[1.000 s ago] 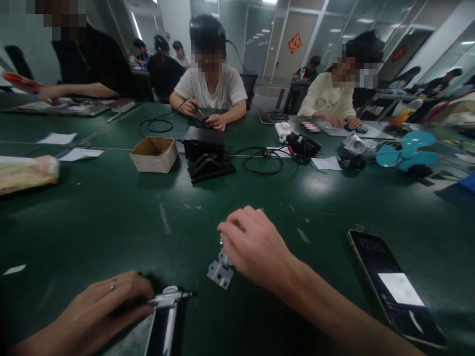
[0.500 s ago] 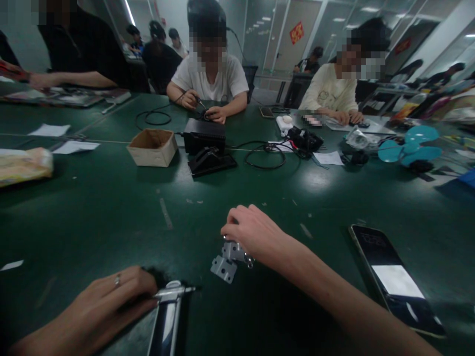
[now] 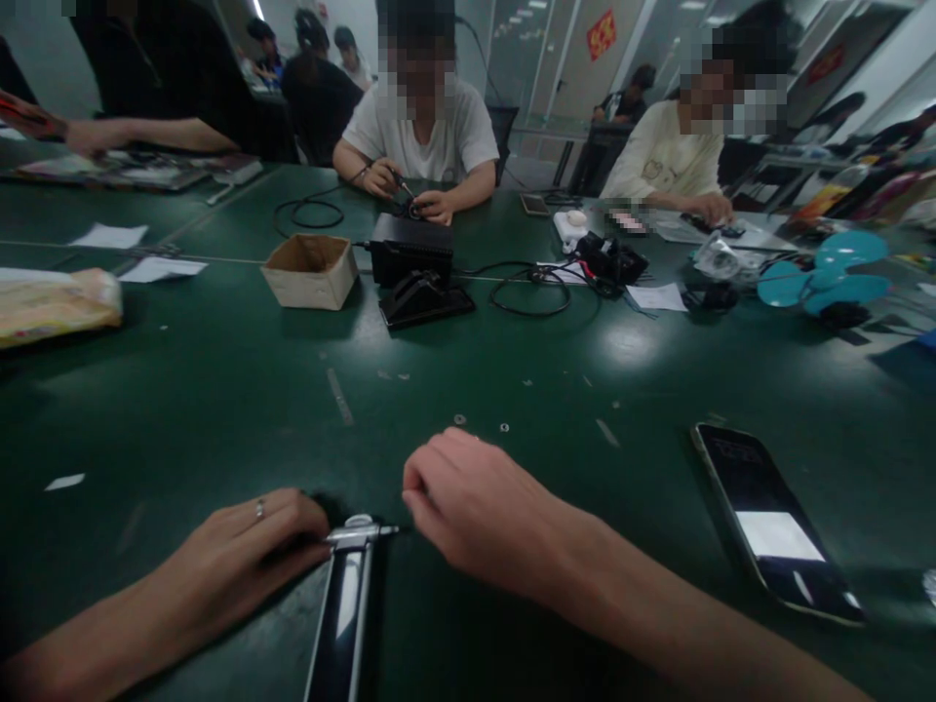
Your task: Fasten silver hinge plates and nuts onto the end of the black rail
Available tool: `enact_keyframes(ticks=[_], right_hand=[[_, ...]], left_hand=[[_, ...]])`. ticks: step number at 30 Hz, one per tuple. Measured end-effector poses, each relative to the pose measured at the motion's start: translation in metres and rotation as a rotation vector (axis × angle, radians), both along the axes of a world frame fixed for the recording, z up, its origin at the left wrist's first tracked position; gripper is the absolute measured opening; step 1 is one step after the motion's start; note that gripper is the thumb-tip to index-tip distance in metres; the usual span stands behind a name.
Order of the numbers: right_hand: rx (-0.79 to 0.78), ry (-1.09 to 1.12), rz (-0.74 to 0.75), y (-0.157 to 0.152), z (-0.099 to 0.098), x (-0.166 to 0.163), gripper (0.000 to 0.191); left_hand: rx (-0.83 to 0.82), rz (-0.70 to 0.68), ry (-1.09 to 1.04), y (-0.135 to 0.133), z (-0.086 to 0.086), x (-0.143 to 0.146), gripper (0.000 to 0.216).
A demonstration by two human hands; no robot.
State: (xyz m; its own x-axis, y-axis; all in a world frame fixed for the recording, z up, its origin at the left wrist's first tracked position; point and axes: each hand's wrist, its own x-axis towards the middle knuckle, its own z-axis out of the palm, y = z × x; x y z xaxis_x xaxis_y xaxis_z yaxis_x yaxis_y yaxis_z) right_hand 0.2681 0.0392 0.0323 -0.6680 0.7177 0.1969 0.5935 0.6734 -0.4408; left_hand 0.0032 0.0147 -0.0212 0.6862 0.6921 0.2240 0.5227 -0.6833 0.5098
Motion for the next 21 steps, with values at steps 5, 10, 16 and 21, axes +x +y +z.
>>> enact_keyframes(ticks=[5,10,16,21], right_hand=[[0.014,0.159,-0.038,-0.027,-0.021,-0.015,0.007],[0.039,0.221,-0.055,-0.034,-0.033,-0.016,0.007],[0.157,0.361,-0.113,-0.041,-0.051,-0.022,0.011],[0.198,0.395,-0.092,-0.041,-0.059,-0.024,0.012]], left_hand=[[0.015,-0.010,-0.021,0.002,0.005,0.003,0.014],[-0.006,-0.015,-0.040,0.003,0.006,0.004,0.014],[-0.045,0.015,-0.030,0.001,-0.001,0.003,0.011],[-0.047,0.031,-0.027,0.001,-0.006,0.003,0.011]])
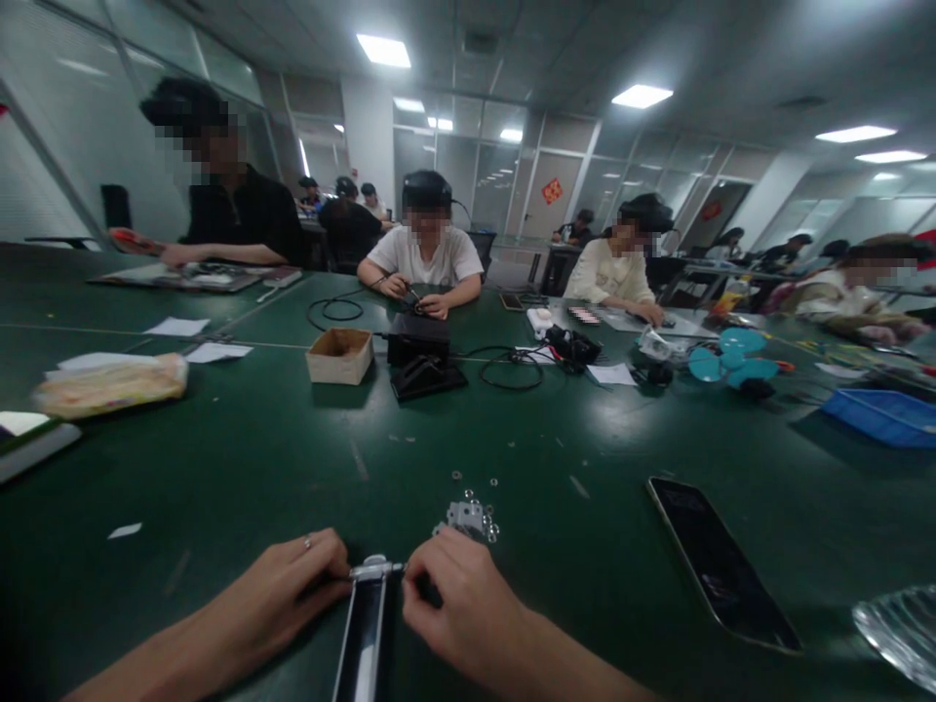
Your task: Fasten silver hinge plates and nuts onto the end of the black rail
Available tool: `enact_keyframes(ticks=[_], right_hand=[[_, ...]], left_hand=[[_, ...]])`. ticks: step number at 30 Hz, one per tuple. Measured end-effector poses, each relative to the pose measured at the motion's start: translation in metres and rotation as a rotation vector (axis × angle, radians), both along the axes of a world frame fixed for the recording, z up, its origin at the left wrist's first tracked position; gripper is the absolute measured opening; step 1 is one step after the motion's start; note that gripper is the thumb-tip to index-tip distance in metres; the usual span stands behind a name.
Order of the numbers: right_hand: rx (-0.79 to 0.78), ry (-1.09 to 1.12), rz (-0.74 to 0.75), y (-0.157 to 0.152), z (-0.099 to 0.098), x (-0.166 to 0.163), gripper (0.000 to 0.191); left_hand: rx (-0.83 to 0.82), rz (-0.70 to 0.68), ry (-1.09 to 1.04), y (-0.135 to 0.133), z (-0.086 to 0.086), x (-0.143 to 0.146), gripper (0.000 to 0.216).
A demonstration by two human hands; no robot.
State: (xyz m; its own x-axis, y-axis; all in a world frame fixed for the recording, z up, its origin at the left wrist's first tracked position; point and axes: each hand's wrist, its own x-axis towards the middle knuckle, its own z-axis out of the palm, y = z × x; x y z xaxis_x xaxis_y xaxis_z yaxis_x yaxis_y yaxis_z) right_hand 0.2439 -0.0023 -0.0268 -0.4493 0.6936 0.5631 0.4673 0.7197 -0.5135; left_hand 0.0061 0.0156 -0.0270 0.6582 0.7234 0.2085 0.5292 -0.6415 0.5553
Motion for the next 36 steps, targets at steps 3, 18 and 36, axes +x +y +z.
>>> enact_keyframes(ticks=[3,18,36], right_hand=[[-0.002,-0.006,-0.007,0.000,0.000,-0.001,0.011],[0.099,-0.059,-0.068,0.005,-0.002,-0.002,0.014],[-0.028,-0.094,0.039,-0.001,0.007,0.001,0.025]], left_hand=[[-0.005,0.004,-0.005,0.000,-0.002,-0.001,0.010],[0.051,0.011,-0.007,0.002,-0.011,-0.002,0.008],[0.187,0.023,0.078,-0.003,0.007,0.000,0.009]])
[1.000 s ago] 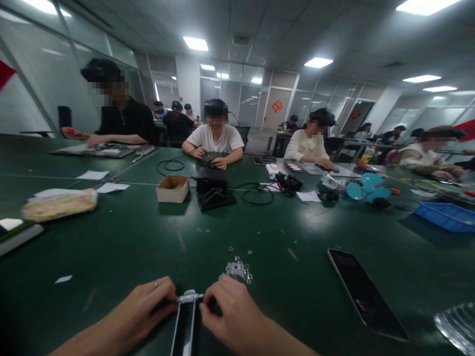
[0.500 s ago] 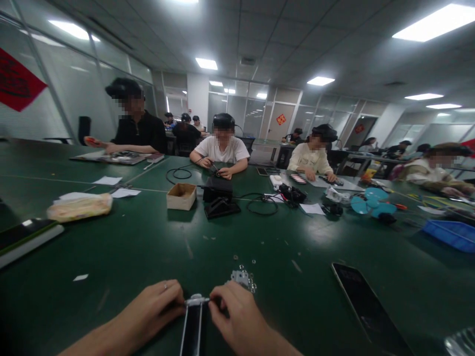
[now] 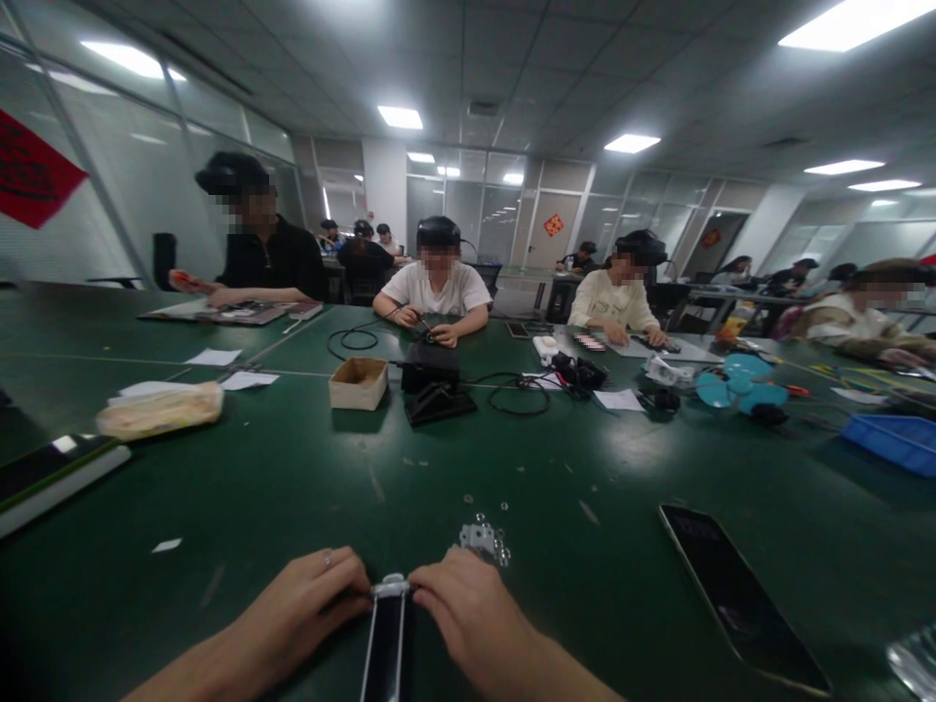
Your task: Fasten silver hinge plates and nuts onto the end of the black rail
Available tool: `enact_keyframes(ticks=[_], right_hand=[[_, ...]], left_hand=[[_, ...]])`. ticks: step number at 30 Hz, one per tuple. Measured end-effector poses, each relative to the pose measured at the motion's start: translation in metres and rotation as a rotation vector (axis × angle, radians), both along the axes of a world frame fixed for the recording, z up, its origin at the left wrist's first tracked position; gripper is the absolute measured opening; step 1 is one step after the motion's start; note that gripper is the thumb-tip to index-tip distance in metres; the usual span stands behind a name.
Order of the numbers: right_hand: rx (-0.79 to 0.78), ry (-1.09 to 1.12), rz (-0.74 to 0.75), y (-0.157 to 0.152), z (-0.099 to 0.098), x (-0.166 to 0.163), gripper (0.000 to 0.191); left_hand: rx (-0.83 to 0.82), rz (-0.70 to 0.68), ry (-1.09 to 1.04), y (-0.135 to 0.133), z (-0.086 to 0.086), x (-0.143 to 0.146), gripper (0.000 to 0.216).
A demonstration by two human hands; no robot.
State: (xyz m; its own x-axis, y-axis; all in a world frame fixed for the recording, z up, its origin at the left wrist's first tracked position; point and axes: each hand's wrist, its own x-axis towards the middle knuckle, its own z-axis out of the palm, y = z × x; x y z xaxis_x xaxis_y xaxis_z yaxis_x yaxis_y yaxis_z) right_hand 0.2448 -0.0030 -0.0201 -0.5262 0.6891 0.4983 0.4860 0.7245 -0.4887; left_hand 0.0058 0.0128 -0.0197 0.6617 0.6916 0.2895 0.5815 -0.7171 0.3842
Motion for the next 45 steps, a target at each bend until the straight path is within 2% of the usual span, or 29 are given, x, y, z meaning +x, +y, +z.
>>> enact_keyframes(ticks=[4,10,16,24,28,33,38,45], right_hand=[[0.017,-0.043,0.013,0.000,-0.003,0.000,0.023],[0.133,-0.078,0.022,0.001,-0.007,-0.002,0.026],[0.170,-0.118,-0.004,0.001,-0.006,-0.003,0.023],[0.210,-0.138,-0.037,0.000,0.002,0.003,0.018],[0.343,-0.116,-0.041,0.008,0.011,0.016,0.018],[0.458,-0.146,-0.162,0.030,0.023,0.051,0.016],[0.304,-0.356,-0.243,0.047,0.023,0.075,0.022],[0.062,-0.550,-0.196,0.048,0.020,0.073,0.032]], left_hand=[[0.020,-0.020,-0.003,0.002,-0.002,0.002,0.008],[0.056,0.008,0.019,0.002,-0.008,0.004,0.007],[0.028,0.038,0.064,0.000,-0.004,0.004,0.004],[0.002,0.013,0.021,0.003,-0.007,0.002,0.006],[-0.025,0.008,-0.002,0.004,-0.005,0.002,0.007],[-0.043,-0.006,-0.035,0.005,-0.010,-0.001,0.009],[-0.058,-0.006,-0.060,0.006,-0.015,-0.003,0.011],[-0.122,0.010,-0.021,0.005,-0.008,-0.002,0.011]])
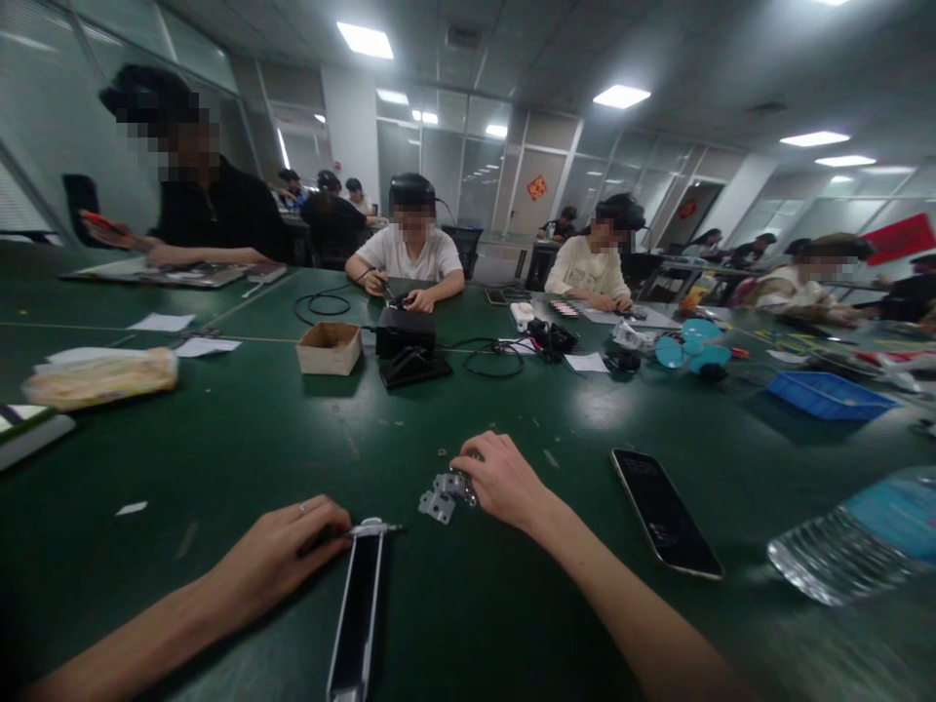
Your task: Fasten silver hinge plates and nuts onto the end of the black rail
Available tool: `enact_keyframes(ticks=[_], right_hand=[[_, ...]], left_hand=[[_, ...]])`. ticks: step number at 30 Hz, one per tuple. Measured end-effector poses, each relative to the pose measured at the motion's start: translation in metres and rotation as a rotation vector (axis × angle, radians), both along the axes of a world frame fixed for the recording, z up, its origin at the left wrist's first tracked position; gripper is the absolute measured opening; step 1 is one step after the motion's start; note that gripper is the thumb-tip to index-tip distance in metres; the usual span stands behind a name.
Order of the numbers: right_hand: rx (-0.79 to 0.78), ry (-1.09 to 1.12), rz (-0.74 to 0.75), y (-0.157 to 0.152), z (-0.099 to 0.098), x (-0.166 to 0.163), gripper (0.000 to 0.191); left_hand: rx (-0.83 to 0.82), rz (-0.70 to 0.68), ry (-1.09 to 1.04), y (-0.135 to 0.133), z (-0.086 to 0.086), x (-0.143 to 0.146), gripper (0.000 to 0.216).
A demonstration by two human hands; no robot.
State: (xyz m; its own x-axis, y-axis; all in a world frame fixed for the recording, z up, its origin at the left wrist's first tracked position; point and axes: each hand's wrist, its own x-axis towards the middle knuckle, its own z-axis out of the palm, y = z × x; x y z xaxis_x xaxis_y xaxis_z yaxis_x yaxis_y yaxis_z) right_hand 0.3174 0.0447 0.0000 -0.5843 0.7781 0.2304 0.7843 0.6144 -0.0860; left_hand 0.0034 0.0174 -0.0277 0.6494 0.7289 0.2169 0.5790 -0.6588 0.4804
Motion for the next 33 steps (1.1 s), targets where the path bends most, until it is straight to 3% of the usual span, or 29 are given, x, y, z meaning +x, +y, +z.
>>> enact_keyframes(ticks=[16,25,33], right_hand=[[-0.062,0.013,-0.123,0.002,0.003,0.009,0.014],[-0.295,0.023,-0.285,-0.002,0.014,0.007,0.012],[-0.345,0.056,-0.293,-0.002,0.012,0.008,0.010]], left_hand=[[0.022,0.016,0.003,-0.002,0.005,0.003,0.012],[0.060,0.023,0.026,-0.005,0.008,0.005,0.012],[0.055,0.028,0.053,-0.009,0.015,0.006,0.012]])
